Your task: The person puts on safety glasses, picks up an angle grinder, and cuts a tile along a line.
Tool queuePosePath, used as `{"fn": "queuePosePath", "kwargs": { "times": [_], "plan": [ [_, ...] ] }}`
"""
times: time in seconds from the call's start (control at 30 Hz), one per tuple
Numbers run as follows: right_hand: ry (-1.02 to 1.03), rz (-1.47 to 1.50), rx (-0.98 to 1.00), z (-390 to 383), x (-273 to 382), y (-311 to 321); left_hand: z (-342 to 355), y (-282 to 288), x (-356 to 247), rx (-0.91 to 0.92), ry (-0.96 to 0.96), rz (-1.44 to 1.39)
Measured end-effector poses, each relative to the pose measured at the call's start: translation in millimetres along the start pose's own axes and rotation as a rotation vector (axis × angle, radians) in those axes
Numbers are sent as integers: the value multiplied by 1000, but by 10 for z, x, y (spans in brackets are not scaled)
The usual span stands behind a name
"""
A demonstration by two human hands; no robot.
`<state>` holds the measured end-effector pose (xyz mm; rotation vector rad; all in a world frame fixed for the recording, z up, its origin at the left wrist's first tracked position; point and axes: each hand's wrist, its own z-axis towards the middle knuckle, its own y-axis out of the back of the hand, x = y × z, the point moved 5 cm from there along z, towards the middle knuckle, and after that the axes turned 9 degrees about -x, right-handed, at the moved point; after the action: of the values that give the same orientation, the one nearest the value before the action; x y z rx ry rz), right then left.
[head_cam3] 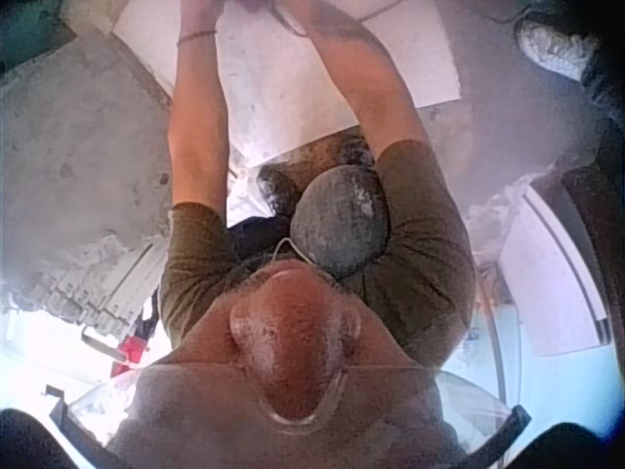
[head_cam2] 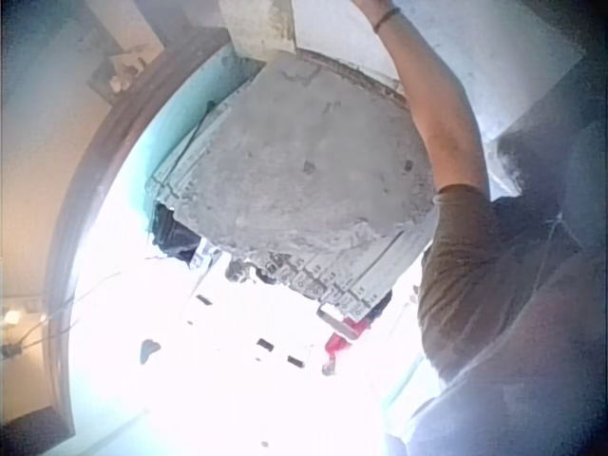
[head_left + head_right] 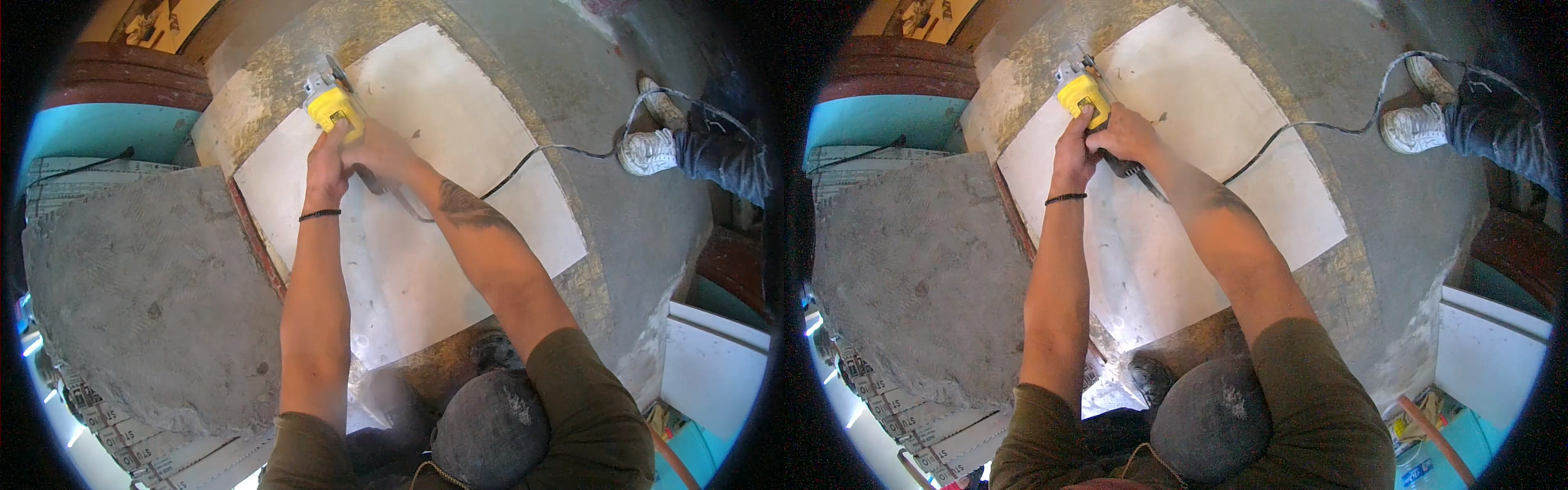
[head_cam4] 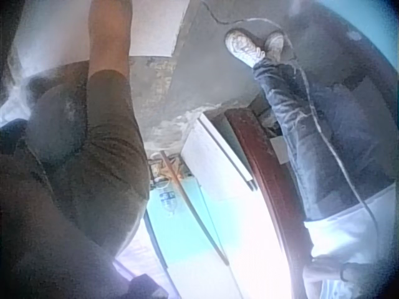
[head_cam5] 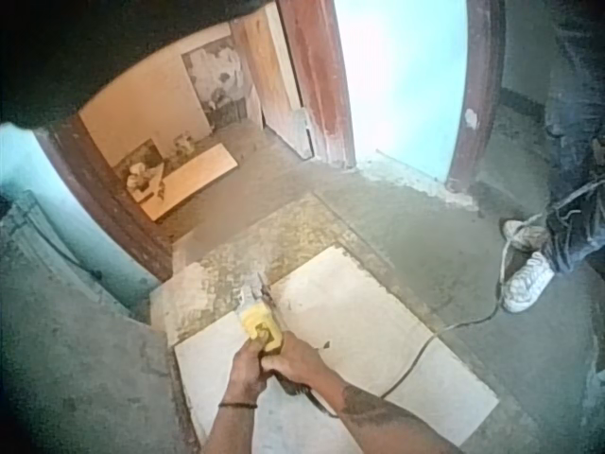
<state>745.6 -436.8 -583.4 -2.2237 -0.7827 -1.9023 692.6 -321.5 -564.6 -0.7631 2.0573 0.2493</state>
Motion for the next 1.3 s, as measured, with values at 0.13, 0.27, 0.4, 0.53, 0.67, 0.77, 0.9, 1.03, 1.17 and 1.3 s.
{"fn": "queuePosePath", "kwargs": {
  "times": [0.13, 0.27, 0.4, 0.53, 0.67, 0.77, 0.9, 1.03, 1.17, 1.3],
  "plan": [
    [-14, 11, 32, 21, 27, -8, 27, -56, -17, 4, -1, -57],
    [-12, 20, 48, -5, 39, 8, 0, -25, 1, 10, -7, -41],
    [69, 18, -78, -149, 27, 50, -92, -37, 65, 20, -59, -44],
    [24, -97, -70, -220, 49, 74, -158, -29, 71, 33, -79, -67],
    [25, -61, -48, -268, 37, 89, -205, -39, 106, 30, -63, -107],
    [28, -42, -27, -282, -13, 106, -222, -57, 135, 52, -62, -119],
    [59, -31, -94, -372, -1, 104, -270, -29, 164, 44, -62, -132],
    [31, -70, -77, -367, -6, 118, -290, -33, 169, 45, -57, -119],
    [-14, -66, -27, -353, -28, 107, -293, -59, 145, 44, -47, -120],
    [52, -38, -73, -342, 29, 115, -274, -38, 123, 56, -39, -85]
  ]
}}
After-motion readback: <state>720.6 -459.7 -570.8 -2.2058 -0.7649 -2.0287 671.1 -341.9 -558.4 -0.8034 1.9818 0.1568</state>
